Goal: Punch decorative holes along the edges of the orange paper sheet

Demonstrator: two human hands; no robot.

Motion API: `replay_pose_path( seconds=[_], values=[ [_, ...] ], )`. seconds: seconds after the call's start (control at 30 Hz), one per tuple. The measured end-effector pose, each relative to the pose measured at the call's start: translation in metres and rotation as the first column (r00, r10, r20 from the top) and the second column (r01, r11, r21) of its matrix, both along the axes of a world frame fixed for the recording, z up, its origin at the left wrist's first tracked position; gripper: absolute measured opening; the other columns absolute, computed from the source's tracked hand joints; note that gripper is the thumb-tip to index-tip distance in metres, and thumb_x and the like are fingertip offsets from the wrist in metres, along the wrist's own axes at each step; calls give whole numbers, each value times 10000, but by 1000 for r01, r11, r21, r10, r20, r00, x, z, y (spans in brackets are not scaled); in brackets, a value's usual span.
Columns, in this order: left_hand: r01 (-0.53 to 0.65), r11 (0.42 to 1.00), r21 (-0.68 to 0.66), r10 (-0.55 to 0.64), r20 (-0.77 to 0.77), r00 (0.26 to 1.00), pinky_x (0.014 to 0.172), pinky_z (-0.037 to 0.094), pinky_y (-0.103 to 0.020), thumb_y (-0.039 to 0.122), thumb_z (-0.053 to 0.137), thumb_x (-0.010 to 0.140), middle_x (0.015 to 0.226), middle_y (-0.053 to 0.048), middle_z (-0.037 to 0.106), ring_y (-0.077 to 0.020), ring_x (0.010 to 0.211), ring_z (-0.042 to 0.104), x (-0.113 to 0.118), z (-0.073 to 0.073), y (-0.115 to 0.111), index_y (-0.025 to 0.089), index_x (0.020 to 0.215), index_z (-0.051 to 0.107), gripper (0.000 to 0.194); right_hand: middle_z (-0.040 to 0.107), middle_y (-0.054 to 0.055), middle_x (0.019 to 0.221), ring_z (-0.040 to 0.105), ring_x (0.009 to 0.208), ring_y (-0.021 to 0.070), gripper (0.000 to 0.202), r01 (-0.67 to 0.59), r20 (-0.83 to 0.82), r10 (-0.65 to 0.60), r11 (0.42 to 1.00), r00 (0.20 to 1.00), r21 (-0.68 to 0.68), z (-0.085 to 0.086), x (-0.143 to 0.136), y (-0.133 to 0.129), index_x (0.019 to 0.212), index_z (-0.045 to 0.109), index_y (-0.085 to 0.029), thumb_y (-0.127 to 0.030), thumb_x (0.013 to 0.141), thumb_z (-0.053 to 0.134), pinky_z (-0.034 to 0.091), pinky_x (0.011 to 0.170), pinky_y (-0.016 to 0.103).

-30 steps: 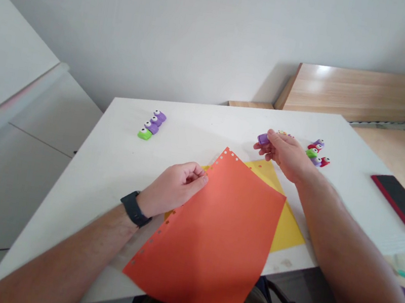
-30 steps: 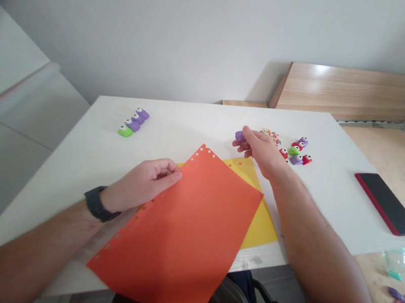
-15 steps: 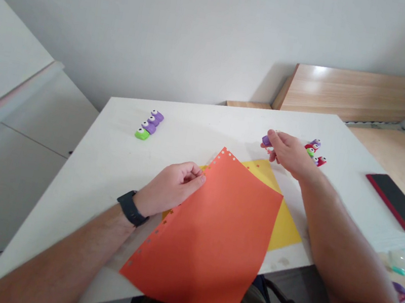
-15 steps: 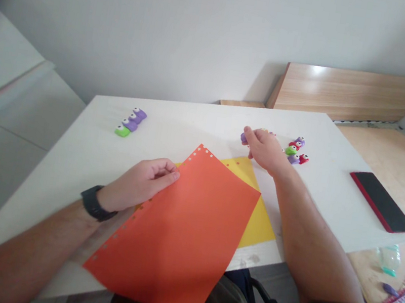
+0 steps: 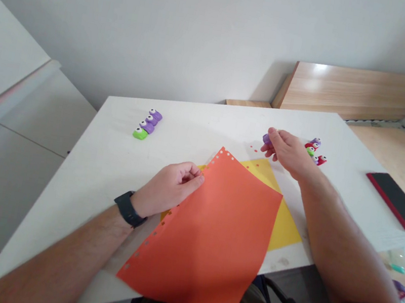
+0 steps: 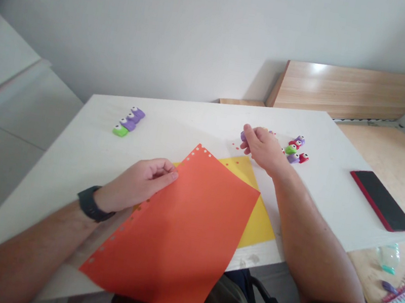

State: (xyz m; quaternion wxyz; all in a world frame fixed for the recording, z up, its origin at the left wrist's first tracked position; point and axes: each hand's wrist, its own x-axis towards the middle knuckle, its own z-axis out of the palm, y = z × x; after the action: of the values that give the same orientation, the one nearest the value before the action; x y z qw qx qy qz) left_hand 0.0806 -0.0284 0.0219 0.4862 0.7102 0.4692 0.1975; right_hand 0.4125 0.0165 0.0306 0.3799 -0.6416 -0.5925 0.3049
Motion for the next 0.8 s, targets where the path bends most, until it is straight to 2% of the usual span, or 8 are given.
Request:
replay_pose_path(
  seconds=[0.1,0.2,0.33,0.4,0.47,0.57,0.7,0.8],
  values=[
    [0,1000,-12,0,-9,1000,542,348,-231,482,583,950,683,45,535,-109,586,453,0,0,0,194,860,581,303,741,91,851,667,734,183,586,-114,-193,108,993,975,-20,4,-12,-6,853,638,-208,-780,885,518,512,618,300],
    [-5,1000,-24,5,-10,1000,516,334,-224,473,585,944,663,49,528,-103,556,446,1,1,0,193,848,579,296,744,92,905,693,822,204,557,-243,-437,185,967,880,-81,8,-28,-17,920,647,-208,-754,893,541,575,702,327],
    [-19,999,-42,18,-14,1000,497,322,-219,465,586,940,638,56,514,-97,534,434,2,2,0,191,845,581,290,742,97,903,700,838,212,541,-355,-530,208,916,822,-190,4,-41,-23,891,656,-193,-730,880,591,595,765,358],
    [-19,999,-43,19,-12,1000,499,321,-219,460,589,938,638,56,509,-95,538,427,2,2,0,190,845,580,286,729,85,855,690,801,202,554,-257,-471,138,946,871,-198,-3,-39,-17,865,647,-193,-744,872,588,585,758,347],
    [-12,999,-32,12,-9,1000,509,323,-220,456,591,938,648,53,511,-95,554,430,1,2,0,187,838,579,287,722,71,841,673,780,184,570,-70,-348,23,990,937,-121,-12,-30,-7,859,635,-202,-768,865,568,568,749,324],
    [-1,1000,-25,1,-14,1000,522,332,-222,457,583,946,666,50,525,-96,573,442,0,1,0,186,848,582,288,714,68,795,652,730,178,599,116,-191,-116,993,975,-14,-19,-13,7,817,616,-212,-807,842,549,547,693,312],
    [-7,1000,-18,7,-22,1000,523,340,-224,471,579,948,679,46,537,-98,581,449,0,0,0,185,855,585,301,699,64,758,636,672,177,601,157,-237,-162,987,958,-41,-11,-6,6,831,609,-220,-814,851,526,535,601,307],
    [-13,1000,-23,13,-26,1000,516,337,-225,474,584,942,663,47,529,-97,568,445,1,1,0,182,851,590,305,696,75,746,646,676,195,580,2,-334,-64,983,940,-182,-2,-12,-4,810,621,-216,-789,861,547,551,577,322]
  ],
)
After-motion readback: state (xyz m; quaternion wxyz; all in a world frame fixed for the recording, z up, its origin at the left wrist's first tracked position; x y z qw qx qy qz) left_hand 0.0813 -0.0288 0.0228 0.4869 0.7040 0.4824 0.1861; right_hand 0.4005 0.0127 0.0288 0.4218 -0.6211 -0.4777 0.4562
